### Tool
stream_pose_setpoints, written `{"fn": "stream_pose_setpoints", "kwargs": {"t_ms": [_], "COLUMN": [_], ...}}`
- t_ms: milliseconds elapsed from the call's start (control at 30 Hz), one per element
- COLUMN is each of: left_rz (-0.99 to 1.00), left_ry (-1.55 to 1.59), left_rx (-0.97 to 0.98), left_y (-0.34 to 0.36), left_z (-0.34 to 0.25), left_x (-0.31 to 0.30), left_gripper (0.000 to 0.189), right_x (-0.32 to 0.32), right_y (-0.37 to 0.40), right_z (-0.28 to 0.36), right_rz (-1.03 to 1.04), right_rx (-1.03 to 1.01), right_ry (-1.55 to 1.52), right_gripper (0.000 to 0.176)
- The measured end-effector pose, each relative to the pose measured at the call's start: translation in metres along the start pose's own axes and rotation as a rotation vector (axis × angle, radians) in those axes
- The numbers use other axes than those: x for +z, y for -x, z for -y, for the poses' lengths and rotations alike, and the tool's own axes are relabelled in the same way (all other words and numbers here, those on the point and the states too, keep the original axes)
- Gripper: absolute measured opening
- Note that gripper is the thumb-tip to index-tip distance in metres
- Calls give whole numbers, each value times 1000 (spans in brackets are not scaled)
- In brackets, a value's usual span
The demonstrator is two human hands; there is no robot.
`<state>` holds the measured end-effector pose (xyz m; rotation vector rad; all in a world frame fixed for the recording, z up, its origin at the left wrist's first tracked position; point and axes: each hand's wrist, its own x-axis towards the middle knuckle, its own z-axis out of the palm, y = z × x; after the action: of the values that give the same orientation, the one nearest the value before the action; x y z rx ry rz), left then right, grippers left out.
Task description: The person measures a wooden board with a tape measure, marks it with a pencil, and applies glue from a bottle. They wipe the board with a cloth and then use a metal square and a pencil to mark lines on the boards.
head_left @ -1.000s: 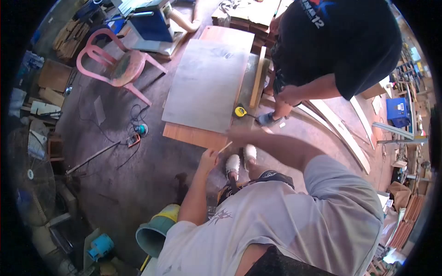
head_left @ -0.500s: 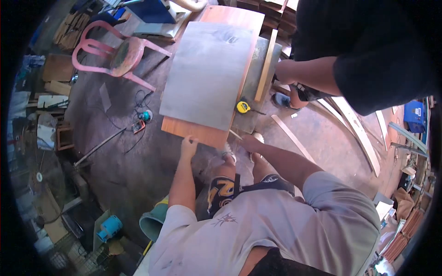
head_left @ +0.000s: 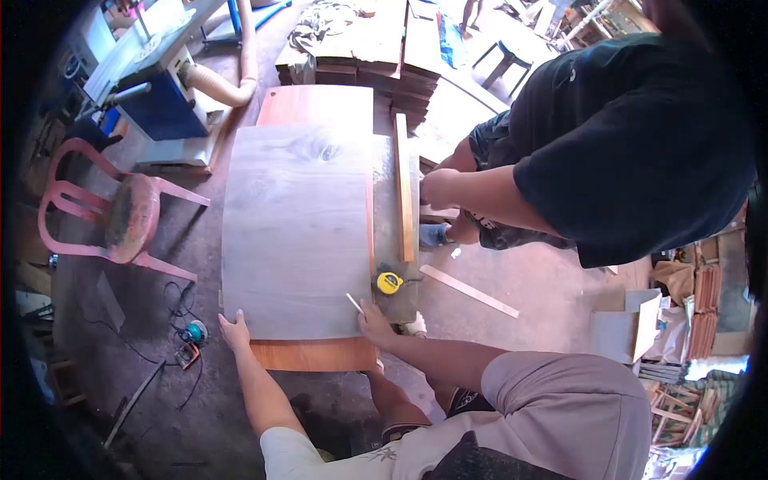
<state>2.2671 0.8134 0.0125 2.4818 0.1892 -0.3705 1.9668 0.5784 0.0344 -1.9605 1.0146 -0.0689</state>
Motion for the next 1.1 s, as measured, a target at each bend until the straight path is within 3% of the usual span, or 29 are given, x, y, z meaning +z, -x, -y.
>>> {"fn": "stream_pose_setpoints", "kwargs": {"t_ms": [67, 167, 500, 533, 567, 900, 967, 1067, 1100], "left_rz": [-77, -95, -103, -100, -107, -250, -250, -259, -233], "left_ry": [-270, -251, -226, -241, -239, -277, -278, -248, -244], "left_rx": [52, 114, 72, 73, 63, -115, -154, -268, -282], "left_y": [21, 18, 52, 55, 60, 150, 177, 208, 215], "left_z": [-22, -12, -18, -14, -7, 47, 58, 68, 75], "left_x": [-10, -12, -19, -21, -19, -12, -9, 2, 5], "left_gripper": [68, 67, 65, 65, 65, 63, 64, 65, 68], "right_x": [-2, -9, -46, -68, -66, -82, -90, -116, -132], "right_y": [-6, -5, -8, -5, -5, -7, -16, -20, -24], "right_z": [2, -10, -16, 15, 4, -51, -74, -85, -88], "right_rz": [-11, -116, 94, 218, 224, 350, 555, 499, 575], "right_rx": [61, 143, 67, 161, 174, -25, -75, -275, -249], "right_ry": [18, 115, 43, -10, -19, 91, 130, 27, 118], "right_gripper": [30, 31, 26, 31, 31, 43, 39, 30, 30]}}
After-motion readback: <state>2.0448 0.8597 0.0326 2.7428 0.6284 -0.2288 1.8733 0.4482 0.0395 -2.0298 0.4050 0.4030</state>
